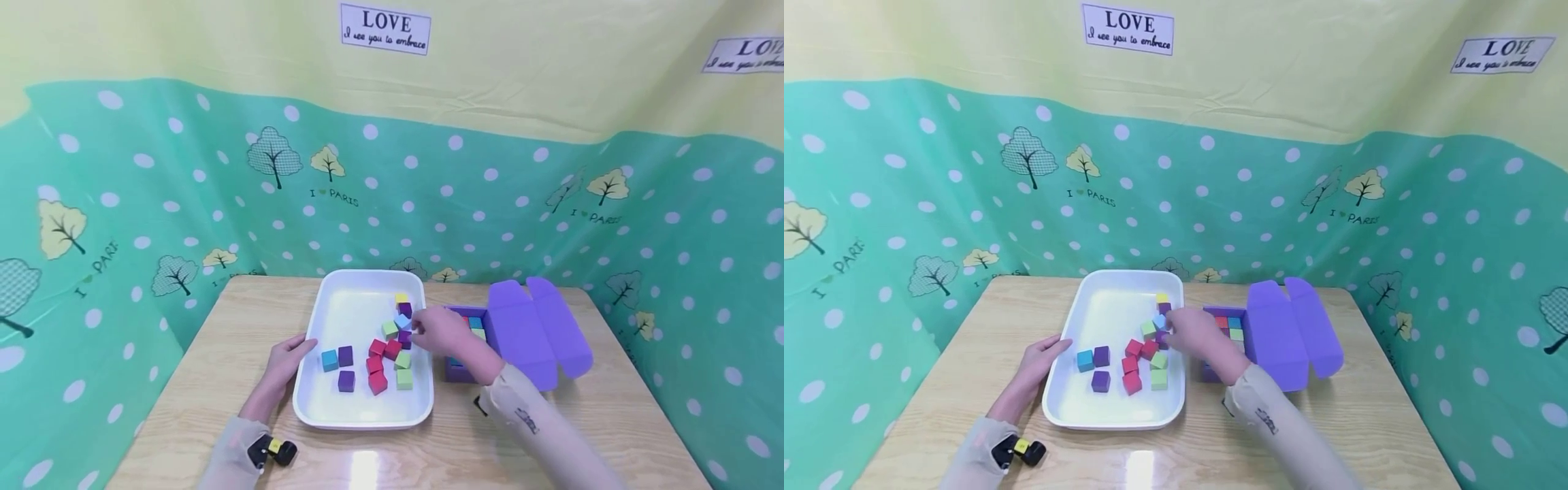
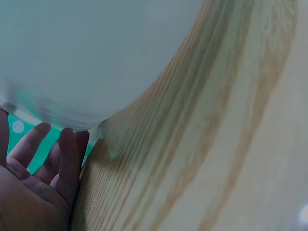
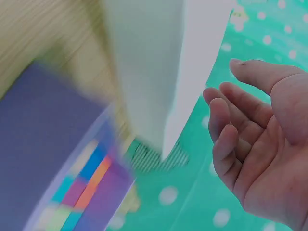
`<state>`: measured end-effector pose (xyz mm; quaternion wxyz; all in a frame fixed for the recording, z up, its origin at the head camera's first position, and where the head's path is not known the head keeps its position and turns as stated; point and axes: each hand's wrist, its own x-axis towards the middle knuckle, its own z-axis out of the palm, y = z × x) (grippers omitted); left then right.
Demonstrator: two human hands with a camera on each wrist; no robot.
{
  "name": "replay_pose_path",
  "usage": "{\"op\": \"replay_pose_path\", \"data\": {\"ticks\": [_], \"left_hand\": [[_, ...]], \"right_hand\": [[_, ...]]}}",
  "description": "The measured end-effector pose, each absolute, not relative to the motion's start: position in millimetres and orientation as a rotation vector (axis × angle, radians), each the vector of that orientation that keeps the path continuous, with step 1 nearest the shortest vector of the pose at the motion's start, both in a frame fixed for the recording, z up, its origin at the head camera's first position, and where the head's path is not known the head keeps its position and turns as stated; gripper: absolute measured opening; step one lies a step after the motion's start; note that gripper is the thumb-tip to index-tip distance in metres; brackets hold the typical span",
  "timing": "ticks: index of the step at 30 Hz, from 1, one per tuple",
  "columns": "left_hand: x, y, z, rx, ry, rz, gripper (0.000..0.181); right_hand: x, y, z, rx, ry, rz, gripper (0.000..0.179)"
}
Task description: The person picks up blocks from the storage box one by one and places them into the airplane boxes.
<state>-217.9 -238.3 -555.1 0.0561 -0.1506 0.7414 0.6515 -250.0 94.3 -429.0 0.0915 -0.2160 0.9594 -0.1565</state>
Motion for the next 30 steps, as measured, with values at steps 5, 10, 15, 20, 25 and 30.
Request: {"op": "replay_pose_path", "data": {"ticks": [5, 10, 15, 20, 25, 30], "left_hand": [[-217.6, -237.5, -555.6, -0.464, 2.264, 1.976, 0.066], [-218.7, -236.5, -556.2, -0.473, 2.241, 2.004, 0.065], [-217.9, -238.9, -554.0, -0.471, 2.249, 2.002, 0.064], [-219.4, -239.6, -550.4, -0.460, 2.279, 1.964, 0.064], [-222.8, -238.8, -551.5, -0.442, 2.283, 1.972, 0.066], [-221.1, -238.3, -554.4, -0.446, 2.280, 1.990, 0.065]], "right_hand": [[-253.2, 43.4, -423.7, -0.839, 2.748, -0.443, 0.018], [-252.5, -7.1, -430.1, -0.990, 2.647, -0.368, 0.021], [-251.5, -47.6, -439.7, -1.031, 2.596, -0.235, 0.023], [-251.2, -63.4, -450.5, -1.036, 2.602, -0.083, 0.015], [-252.2, -67.6, -454.9, -1.017, 2.646, 0.075, 0.013], [-255.3, -67.9, -458.3, -0.966, 2.641, 0.129, 0.017]]}}
